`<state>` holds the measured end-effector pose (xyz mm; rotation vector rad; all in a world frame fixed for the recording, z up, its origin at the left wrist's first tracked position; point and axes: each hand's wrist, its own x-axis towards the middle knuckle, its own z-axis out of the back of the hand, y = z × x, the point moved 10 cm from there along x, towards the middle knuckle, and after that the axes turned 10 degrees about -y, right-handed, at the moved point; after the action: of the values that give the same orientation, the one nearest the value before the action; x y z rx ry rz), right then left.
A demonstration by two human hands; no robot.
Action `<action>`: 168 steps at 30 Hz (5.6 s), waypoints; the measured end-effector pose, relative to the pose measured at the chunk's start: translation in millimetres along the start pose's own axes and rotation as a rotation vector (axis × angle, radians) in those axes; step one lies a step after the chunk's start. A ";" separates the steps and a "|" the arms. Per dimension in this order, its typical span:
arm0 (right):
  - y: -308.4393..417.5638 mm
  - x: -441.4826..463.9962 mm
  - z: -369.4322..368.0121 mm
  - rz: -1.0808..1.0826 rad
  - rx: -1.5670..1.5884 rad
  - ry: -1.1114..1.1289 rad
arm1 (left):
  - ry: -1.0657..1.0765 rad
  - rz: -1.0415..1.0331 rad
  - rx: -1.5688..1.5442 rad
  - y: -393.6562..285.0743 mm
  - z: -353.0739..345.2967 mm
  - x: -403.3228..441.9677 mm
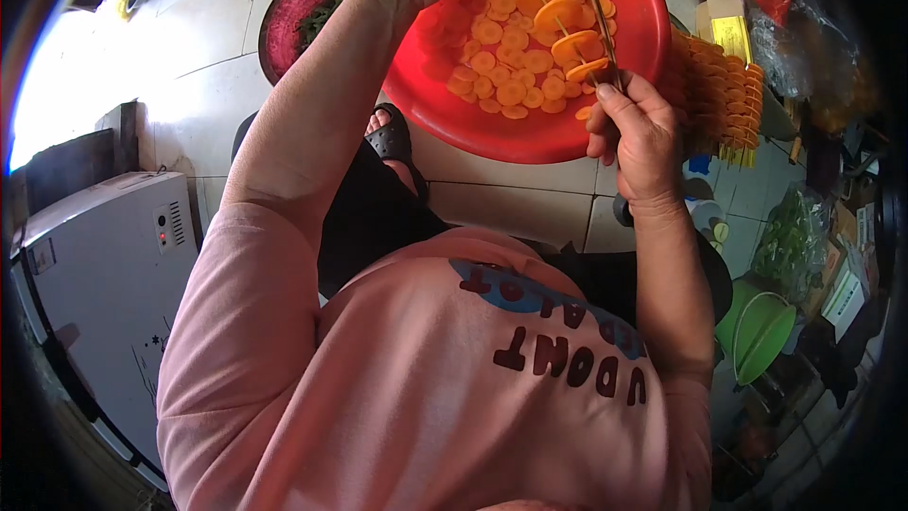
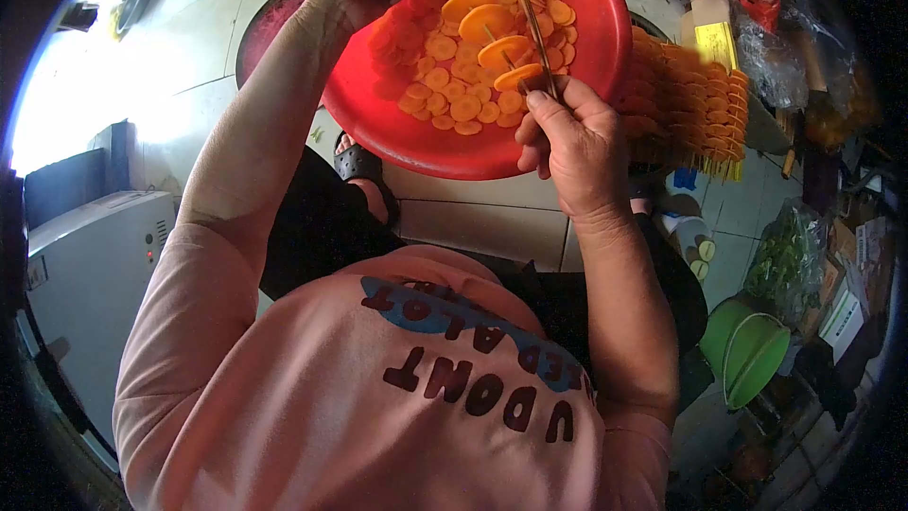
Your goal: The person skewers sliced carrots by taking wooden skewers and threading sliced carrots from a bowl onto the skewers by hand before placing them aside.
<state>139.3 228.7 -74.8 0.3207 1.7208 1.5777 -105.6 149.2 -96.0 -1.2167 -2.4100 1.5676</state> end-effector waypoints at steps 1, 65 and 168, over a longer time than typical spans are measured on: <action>-0.2 0.1 0.1 0.002 -0.005 0.001 | -0.027 0.007 0.001 -0.5 1.4 -0.5; 2.1 11.1 17.3 -0.015 0.161 -0.086 | 0.588 -0.282 1.946 151.9 -24.9 -35.9; 17.4 -9.2 30.7 0.006 -0.012 -0.081 | -0.022 -0.129 0.132 9.0 -37.3 -12.8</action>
<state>160.8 249.0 -53.4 0.3795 1.6492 1.5576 -76.2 171.8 -79.7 -1.0058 -2.3029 1.6789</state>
